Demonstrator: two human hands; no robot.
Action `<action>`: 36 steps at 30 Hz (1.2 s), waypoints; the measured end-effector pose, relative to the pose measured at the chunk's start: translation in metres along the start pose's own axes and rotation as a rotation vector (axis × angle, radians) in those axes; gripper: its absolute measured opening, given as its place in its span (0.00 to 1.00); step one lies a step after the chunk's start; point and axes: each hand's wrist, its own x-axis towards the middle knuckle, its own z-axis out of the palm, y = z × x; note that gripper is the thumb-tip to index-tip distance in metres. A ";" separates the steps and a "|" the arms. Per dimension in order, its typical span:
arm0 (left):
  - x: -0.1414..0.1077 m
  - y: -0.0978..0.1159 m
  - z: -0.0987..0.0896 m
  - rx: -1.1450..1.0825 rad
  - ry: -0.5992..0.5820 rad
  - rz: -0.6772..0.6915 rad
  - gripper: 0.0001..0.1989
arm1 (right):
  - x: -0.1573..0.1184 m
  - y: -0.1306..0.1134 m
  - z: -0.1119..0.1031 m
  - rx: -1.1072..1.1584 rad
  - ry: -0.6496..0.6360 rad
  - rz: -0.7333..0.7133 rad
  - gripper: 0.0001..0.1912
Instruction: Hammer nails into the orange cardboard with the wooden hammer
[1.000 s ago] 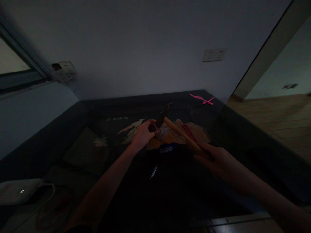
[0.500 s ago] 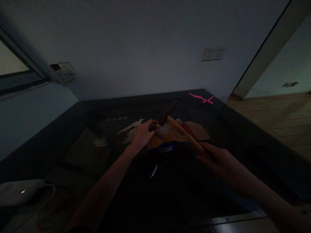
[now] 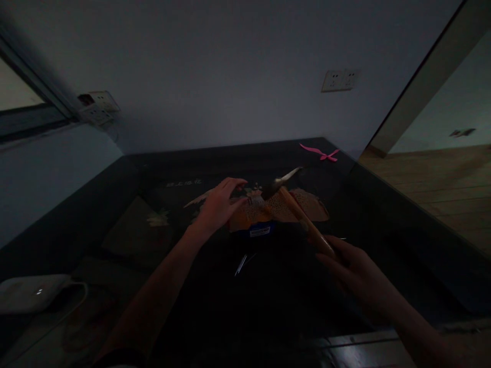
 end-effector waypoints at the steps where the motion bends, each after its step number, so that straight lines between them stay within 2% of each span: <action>1: -0.004 0.010 -0.008 0.014 0.028 0.018 0.14 | -0.001 0.003 0.002 0.039 0.009 0.013 0.19; 3: -0.019 0.032 -0.021 -0.010 0.015 0.051 0.08 | 0.000 0.010 0.006 0.118 0.040 0.042 0.20; 4: -0.029 0.041 -0.024 -0.052 -0.070 0.064 0.06 | 0.001 0.013 0.009 0.158 0.059 0.058 0.20; 6: -0.051 0.055 -0.021 -0.130 -0.375 0.102 0.05 | 0.004 0.021 0.014 0.244 0.097 0.070 0.21; 8: -0.070 0.058 -0.008 -0.060 -0.648 0.086 0.05 | 0.008 0.031 0.018 0.326 0.142 0.061 0.23; 10: -0.082 0.053 0.008 0.122 -0.752 0.045 0.06 | 0.010 0.041 0.021 0.384 0.192 0.043 0.24; 13: -0.088 0.042 0.030 0.349 -0.752 -0.029 0.07 | 0.009 0.053 0.022 0.424 0.217 0.031 0.23; 17: -0.084 0.040 0.046 0.492 -0.752 -0.075 0.08 | 0.006 0.058 0.020 0.424 0.225 0.032 0.23; 21: -0.082 0.044 0.055 0.512 -0.782 -0.053 0.10 | 0.006 0.056 0.019 0.390 0.232 0.026 0.22; 24: -0.081 0.046 0.057 0.439 -0.756 -0.059 0.08 | 0.006 0.057 0.020 0.390 0.226 0.029 0.22; 28: -0.079 0.051 0.046 0.166 -0.749 -0.108 0.04 | 0.006 0.058 0.020 0.421 0.213 0.072 0.24; 31: -0.071 0.058 0.027 -0.045 -0.717 -0.048 0.07 | 0.005 0.057 0.021 0.421 0.210 0.076 0.25; 33: -0.059 0.061 0.011 -0.129 -0.626 0.002 0.08 | 0.006 0.054 0.021 0.411 0.199 0.075 0.24; 36: -0.030 0.055 -0.004 -0.158 -0.350 0.018 0.06 | 0.007 0.053 0.021 0.396 0.198 0.085 0.25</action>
